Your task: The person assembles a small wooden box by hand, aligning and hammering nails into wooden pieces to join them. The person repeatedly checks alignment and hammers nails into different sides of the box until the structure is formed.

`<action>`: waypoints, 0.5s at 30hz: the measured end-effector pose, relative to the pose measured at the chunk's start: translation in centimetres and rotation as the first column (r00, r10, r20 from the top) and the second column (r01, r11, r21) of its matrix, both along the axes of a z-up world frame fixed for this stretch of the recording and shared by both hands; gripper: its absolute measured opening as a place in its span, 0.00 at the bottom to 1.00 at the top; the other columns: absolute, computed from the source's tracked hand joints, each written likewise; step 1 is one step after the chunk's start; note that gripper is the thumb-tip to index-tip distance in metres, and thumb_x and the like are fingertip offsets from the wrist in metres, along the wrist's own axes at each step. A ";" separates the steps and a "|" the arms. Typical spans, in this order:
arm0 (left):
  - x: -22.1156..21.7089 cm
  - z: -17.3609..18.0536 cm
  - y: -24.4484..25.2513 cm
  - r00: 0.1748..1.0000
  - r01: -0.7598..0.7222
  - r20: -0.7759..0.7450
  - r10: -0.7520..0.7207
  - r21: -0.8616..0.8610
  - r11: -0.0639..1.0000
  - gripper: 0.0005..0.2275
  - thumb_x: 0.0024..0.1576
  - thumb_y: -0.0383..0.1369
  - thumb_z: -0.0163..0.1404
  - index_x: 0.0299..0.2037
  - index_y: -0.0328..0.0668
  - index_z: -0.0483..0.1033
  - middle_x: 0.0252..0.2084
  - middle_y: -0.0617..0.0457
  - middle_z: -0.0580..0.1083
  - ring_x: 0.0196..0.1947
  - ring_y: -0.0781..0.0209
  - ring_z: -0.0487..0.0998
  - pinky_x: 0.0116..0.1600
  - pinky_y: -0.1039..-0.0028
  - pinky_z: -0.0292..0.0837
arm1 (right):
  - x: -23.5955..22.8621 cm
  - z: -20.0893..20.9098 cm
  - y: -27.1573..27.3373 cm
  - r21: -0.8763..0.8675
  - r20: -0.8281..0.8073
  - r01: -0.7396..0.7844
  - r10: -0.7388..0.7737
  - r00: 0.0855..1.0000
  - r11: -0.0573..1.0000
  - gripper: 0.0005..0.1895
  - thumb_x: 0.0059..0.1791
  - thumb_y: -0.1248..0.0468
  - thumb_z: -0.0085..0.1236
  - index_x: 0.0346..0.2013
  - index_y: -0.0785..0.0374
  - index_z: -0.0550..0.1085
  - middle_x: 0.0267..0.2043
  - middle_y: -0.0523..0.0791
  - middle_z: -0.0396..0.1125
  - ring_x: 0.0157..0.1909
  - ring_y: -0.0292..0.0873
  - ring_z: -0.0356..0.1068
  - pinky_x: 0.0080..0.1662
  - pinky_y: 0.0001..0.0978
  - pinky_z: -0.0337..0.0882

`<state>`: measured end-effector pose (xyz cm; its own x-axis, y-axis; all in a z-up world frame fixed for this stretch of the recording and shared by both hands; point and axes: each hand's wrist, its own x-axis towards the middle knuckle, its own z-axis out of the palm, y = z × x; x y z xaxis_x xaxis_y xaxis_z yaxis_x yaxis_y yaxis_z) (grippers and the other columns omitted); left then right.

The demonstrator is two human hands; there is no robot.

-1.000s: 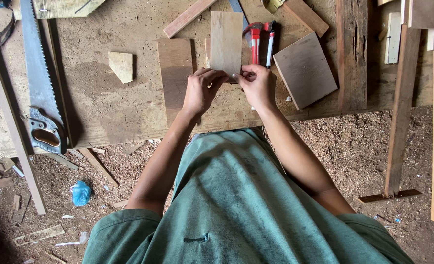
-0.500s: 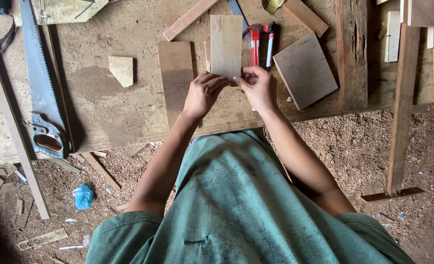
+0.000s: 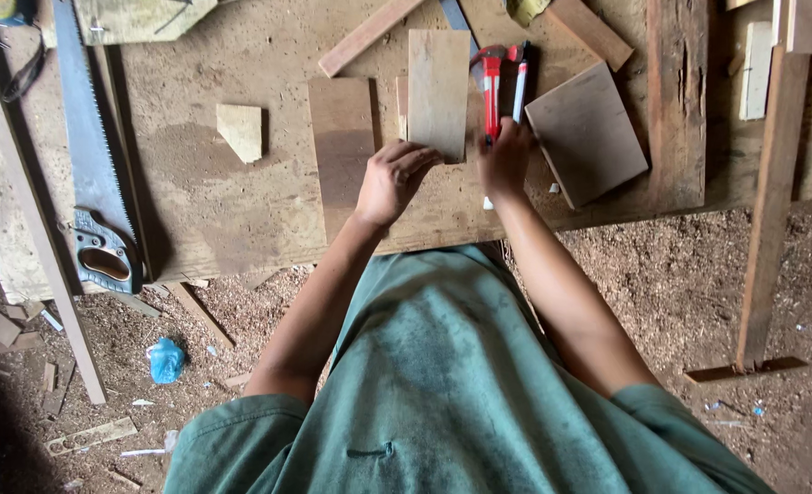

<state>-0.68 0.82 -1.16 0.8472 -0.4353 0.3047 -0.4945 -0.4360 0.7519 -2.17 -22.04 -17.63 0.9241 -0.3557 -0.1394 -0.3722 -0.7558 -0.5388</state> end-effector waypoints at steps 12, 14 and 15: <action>0.6 -0.4 0.0 1.000 0.017 0.007 -0.016 -0.024 1.000 0.06 0.58 0.27 0.59 0.44 0.40 0.83 0.47 0.50 0.79 0.44 0.52 0.82 0.49 0.68 0.79 | 1.2 4.2 -2.0 0.353 0.280 0.084 -0.191 0.941 0.932 0.15 0.59 0.58 0.58 0.36 0.61 0.64 0.26 0.39 0.58 0.23 0.34 0.59 0.25 0.28 0.60; 0.5 -0.4 -0.1 1.000 0.008 0.003 -0.008 -0.027 1.000 0.06 0.57 0.27 0.59 0.44 0.41 0.83 0.46 0.50 0.80 0.44 0.52 0.82 0.49 0.68 0.79 | -0.1 10.5 -2.3 0.643 0.181 0.080 -0.253 0.950 0.762 0.13 0.60 0.58 0.52 0.34 0.58 0.65 0.22 0.37 0.58 0.20 0.33 0.56 0.21 0.27 0.57; 0.3 -0.4 0.0 1.000 0.007 0.001 -0.007 -0.025 1.000 0.06 0.57 0.27 0.59 0.44 0.41 0.83 0.46 0.50 0.80 0.44 0.52 0.82 0.49 0.68 0.79 | -1.1 13.3 -2.0 0.762 0.123 0.086 -0.273 0.954 0.642 0.13 0.60 0.58 0.49 0.33 0.57 0.66 0.20 0.36 0.58 0.18 0.33 0.55 0.20 0.27 0.56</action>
<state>-0.36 0.83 -1.60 0.8440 -0.4334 0.3160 -0.4979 -0.4138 0.7621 -3.26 -24.06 -4.30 0.8914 -0.3804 -0.2464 -0.2656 0.0021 -0.9641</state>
